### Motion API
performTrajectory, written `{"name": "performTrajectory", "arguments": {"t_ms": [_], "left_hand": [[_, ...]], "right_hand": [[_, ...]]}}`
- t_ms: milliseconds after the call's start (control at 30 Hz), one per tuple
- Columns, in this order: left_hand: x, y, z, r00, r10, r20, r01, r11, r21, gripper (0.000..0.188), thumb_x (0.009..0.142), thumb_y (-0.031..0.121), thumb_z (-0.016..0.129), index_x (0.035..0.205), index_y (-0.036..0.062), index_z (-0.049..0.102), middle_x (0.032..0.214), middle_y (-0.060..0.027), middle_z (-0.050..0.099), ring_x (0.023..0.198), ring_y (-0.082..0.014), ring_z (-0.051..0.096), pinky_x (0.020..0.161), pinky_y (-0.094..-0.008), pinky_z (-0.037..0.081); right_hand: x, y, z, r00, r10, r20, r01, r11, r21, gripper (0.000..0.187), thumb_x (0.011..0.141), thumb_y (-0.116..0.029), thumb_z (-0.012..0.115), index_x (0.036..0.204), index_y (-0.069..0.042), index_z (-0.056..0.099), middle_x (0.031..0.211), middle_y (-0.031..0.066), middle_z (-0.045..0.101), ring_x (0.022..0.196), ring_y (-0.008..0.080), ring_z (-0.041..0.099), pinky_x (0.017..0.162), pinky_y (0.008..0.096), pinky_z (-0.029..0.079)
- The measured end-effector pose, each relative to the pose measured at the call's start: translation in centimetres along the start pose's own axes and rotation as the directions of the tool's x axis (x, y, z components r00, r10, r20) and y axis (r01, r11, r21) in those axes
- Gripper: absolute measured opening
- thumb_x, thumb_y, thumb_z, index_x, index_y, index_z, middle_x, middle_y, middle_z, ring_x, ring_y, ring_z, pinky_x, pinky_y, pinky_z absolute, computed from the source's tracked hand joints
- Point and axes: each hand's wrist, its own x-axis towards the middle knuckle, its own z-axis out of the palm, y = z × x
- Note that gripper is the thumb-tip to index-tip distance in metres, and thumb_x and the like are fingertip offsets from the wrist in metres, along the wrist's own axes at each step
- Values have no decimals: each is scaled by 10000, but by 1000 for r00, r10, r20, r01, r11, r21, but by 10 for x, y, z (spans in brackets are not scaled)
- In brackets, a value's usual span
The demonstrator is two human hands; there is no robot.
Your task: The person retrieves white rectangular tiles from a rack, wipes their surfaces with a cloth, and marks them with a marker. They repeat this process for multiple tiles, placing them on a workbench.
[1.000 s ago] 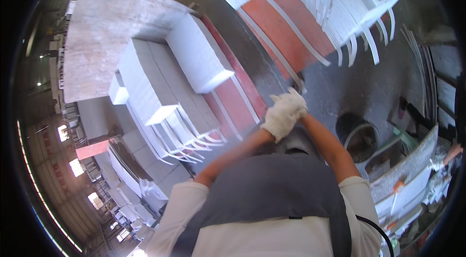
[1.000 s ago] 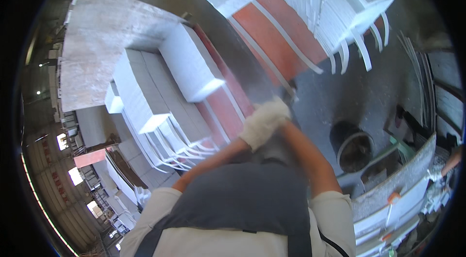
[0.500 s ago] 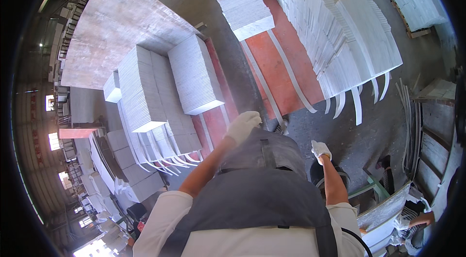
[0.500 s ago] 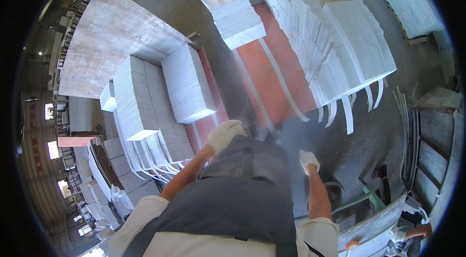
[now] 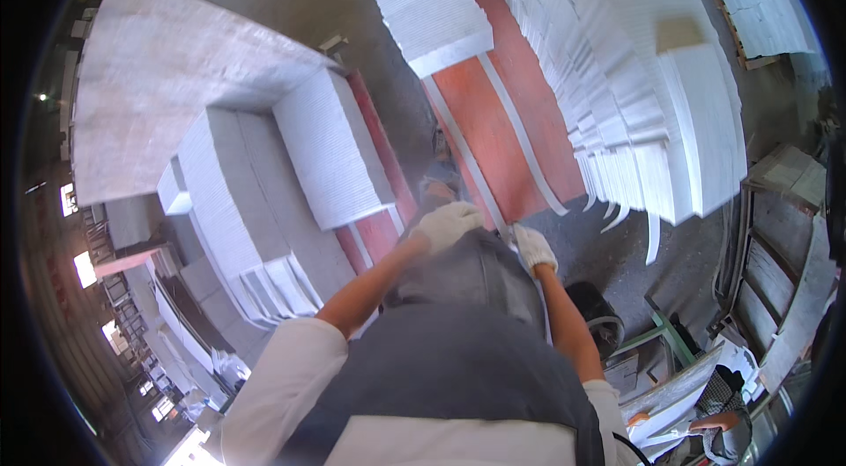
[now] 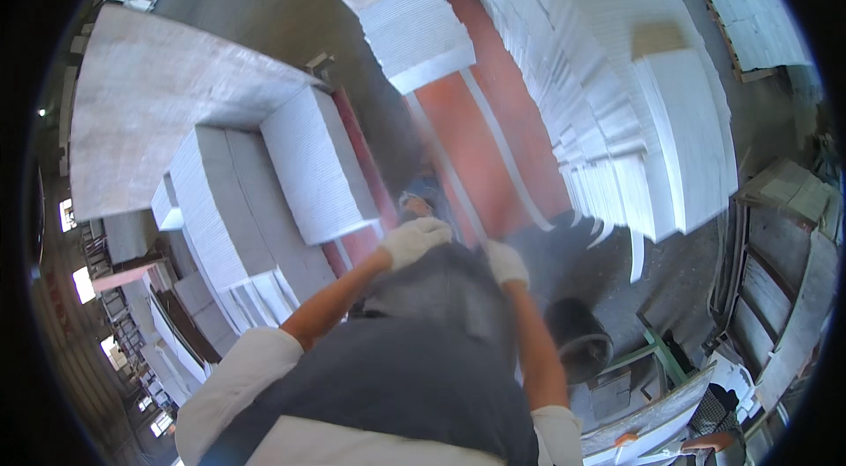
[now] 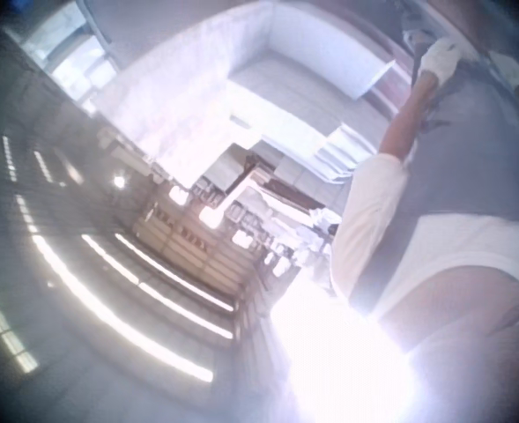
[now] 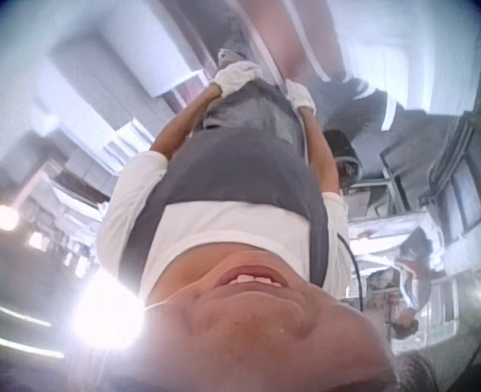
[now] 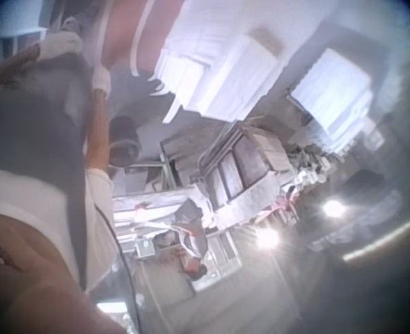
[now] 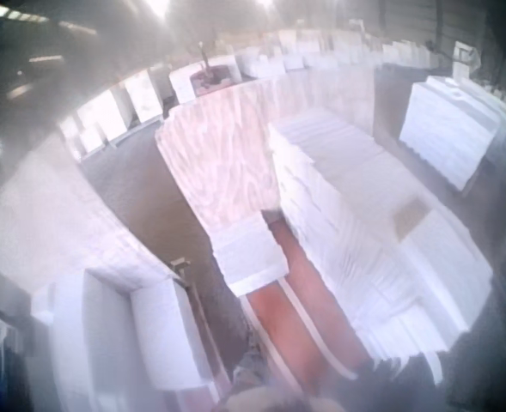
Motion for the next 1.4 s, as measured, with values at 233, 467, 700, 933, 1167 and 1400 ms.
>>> {"name": "performTrajectory", "arguments": {"t_ms": [233, 467, 700, 933, 1167, 1400], "left_hand": [[114, -67, -151, 907, 421, 37, -390, 800, 457, 254, 941, 117, 526, 1149, 130, 672, 1254, -98, 638, 1252, -285, 581, 1072, -377, 447], [243, -126, -247, 933, -155, -324, 181, 982, 50, 513, 900, 339, 645, 1260, -25, 610, 1359, -234, 601, 1312, -396, 535, 1103, -426, 420], [357, -138, -306, 771, -202, -603, 199, 977, -73, 624, 914, 451, 655, 1299, -31, 556, 1364, -285, 569, 1269, -413, 557, 1038, -444, 435], [455, -150, -330, 599, -383, -703, -47, 860, -509, 671, 906, 489, 661, 1301, -46, 568, 1290, -209, 637, 1201, -314, 610, 1021, -404, 445], [489, -151, -322, 474, -521, -710, -178, 733, -657, 669, 898, 484, 713, 1317, -11, 549, 1243, -159, 623, 1146, -259, 590, 1008, -387, 453], [490, -145, -316, 474, -560, -680, -276, 639, -718, 623, 915, 455, 724, 1302, 16, 513, 1237, -116, 583, 1178, -224, 536, 1046, -376, 416]], "right_hand": [[97, -49, -16, 975, 218, 44, -208, 965, -160, 537, 1042, -448, 381, 1266, -27, 628, 1267, 249, 649, 1241, 432, 565, 1051, 487, 430], [300, -50, -57, 976, -218, -29, 167, 818, -550, 495, 1003, -182, 434, 1491, -110, 470, 1506, 151, 507, 1361, 330, 506, 1142, 428, 403], [466, -127, -122, 947, -111, -302, 18, 956, -293, 658, 1009, -551, 435, 1530, -150, 442, 1531, 151, 479, 1419, 338, 444, 1164, 473, 345], [539, -219, -152, 924, 56, -378, 25, 978, 205, 909, 892, -623, 630, 1572, -90, 346, 1598, 152, 395, 1478, 318, 374, 1183, 461, 316], [618, -227, -145, 935, 63, -348, 80, 921, 382, 822, 881, -606, 664, 1474, -65, 482, 1501, 100, 513, 1390, 241, 463, 1133, 363, 342], [643, -217, -136, 899, -54, -434, 297, 803, 516, 516, 945, -468, 658, 1251, -52, 649, 1281, 69, 682, 1200, 173, 566, 1080, 372, 366]]}}
